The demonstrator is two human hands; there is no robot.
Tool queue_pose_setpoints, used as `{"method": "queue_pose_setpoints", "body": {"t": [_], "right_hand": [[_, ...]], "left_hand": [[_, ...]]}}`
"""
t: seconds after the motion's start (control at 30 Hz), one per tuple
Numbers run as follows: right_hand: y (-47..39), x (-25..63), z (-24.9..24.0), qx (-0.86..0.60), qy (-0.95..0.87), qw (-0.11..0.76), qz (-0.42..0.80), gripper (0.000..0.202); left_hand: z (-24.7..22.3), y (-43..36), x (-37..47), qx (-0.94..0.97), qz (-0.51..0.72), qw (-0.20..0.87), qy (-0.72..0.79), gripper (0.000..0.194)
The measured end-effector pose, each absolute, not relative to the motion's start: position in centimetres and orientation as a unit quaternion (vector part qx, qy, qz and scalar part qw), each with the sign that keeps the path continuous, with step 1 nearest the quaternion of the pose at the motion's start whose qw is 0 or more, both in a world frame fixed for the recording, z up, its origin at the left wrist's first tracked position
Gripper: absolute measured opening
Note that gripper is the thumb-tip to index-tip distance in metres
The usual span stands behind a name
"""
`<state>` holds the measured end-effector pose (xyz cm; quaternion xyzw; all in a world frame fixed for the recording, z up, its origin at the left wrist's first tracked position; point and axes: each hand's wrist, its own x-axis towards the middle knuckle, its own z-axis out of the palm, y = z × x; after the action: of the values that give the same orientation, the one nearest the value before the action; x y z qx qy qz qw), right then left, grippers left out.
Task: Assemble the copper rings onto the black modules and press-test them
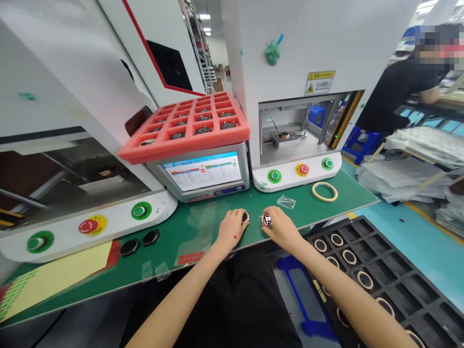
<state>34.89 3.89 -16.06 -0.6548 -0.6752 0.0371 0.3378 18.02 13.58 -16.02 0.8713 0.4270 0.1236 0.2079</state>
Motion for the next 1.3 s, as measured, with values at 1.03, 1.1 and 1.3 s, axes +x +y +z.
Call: {"method": "queue_pose_setpoints", "body": {"t": [1.03, 1.1, 1.3], "right_hand": [[15.1, 40.6, -10.6, -0.630, -0.763, 0.142, 0.026, 0.023], [16.6, 45.3, -8.1, -0.697, -0.698, 0.163, -0.023, 0.021], [23.5, 55.0, -4.6, -0.783, -0.556, 0.247, -0.133, 0.036]], "left_hand": [[-11.1, 21.3, 0.4, 0.881, 0.188, 0.057, 0.431, 0.022], [-8.7, 24.3, -4.0, 0.839, 0.251, 0.001, 0.484, 0.020], [-5.2, 36.0, -11.6, 0.656, 0.334, -0.138, 0.663, 0.028]]}}
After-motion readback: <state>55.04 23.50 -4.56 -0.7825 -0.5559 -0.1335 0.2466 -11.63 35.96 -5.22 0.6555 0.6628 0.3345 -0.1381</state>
